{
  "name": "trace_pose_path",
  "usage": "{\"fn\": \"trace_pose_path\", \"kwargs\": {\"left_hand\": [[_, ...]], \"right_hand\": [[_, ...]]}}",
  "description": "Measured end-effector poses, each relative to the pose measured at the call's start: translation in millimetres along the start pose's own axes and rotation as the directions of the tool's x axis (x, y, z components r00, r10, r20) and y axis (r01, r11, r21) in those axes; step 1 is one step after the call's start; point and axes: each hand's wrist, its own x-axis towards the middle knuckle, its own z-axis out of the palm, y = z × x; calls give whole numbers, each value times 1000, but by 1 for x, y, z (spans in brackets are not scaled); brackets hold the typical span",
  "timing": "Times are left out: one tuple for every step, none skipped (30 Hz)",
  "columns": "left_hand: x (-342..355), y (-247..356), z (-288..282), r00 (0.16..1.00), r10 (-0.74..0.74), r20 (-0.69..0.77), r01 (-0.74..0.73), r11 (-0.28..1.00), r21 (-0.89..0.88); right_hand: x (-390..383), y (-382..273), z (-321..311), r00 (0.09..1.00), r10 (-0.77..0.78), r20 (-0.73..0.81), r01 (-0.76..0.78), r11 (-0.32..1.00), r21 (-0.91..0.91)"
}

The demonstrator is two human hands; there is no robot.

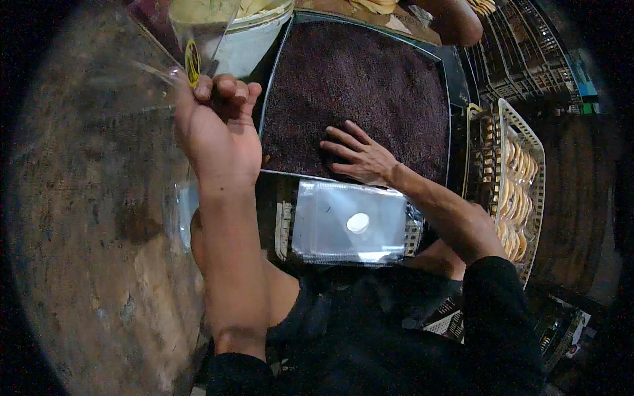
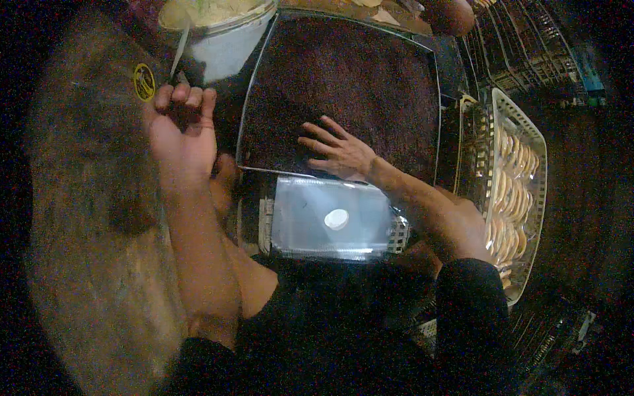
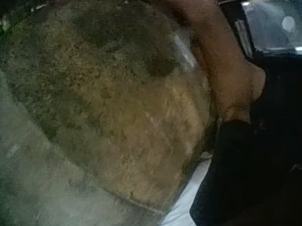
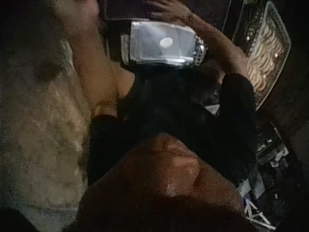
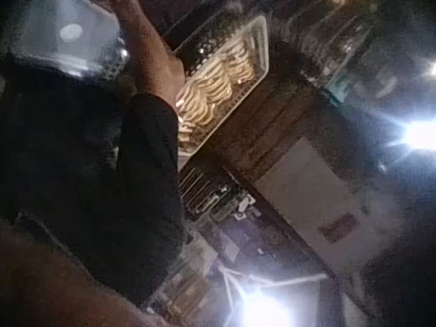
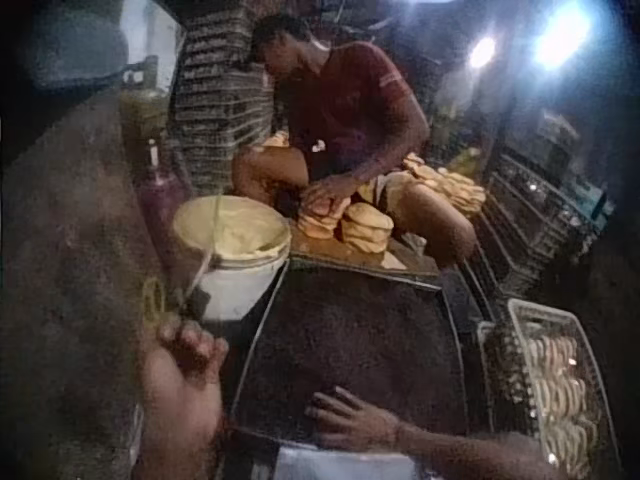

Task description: The person sits on the floor and repeatedly picks up small bread rolls, places them into clear plastic bags, and arranges the packaged rolls into a yellow basket. The process is continuous and repetitive, with the person handling each roll individually.

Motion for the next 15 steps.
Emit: {"fn": "trace_pose_path", "kwargs": {"left_hand": [[-3,1,-3,999,-1,32,1,1000,-7],[-4,1,-3,1000,-8,15,8,999,-32],[-3,3,-5,998,-23,53,27,998,-65],[-3,6,-9,996,-37,86,45,995,-94],[-4,8,-12,991,-51,120,66,990,-121],[-5,13,-12,996,-20,86,33,989,-147],[-6,15,-12,999,4,52,5,986,-168],[-7,18,-14,999,27,18,-23,982,-188],[-6,19,-13,999,44,-20,-47,982,-182],[-7,21,-13,996,64,-66,-75,982,-172],[-8,22,-14,990,84,-112,-101,982,-161],[-11,26,-11,995,66,-81,-80,981,-179],[-11,27,-11,998,41,-40,-48,979,-201],[-9,26,-11,1000,11,6,-10,975,-221],[-8,23,-14,999,-6,54,18,977,-215]], "right_hand": [[2,7,-1,998,56,-1,-56,998,-24],[1,18,-3,994,113,-3,-113,992,-49],[-1,27,-4,985,171,-6,-171,983,-69],[1,38,-4,967,193,-167,-202,979,-40],[-1,46,-5,937,299,-182,-317,945,-77],[5,54,-12,894,393,-215,-412,909,-54],[10,57,-18,839,487,-242,-508,861,-25],[14,54,-23,794,510,-331,-526,849,45],[20,46,-31,830,464,-309,-462,883,85],[32,33,-37,865,410,-288,-389,912,131],[47,22,-38,896,354,-269,-314,932,179],[63,12,-32,917,249,-312,-225,968,109],[77,4,-19,927,147,-344,-147,989,28],[91,-3,-14,936,158,-313,-152,987,41],[103,-9,-8,944,166,-285,-155,986,60]]}}
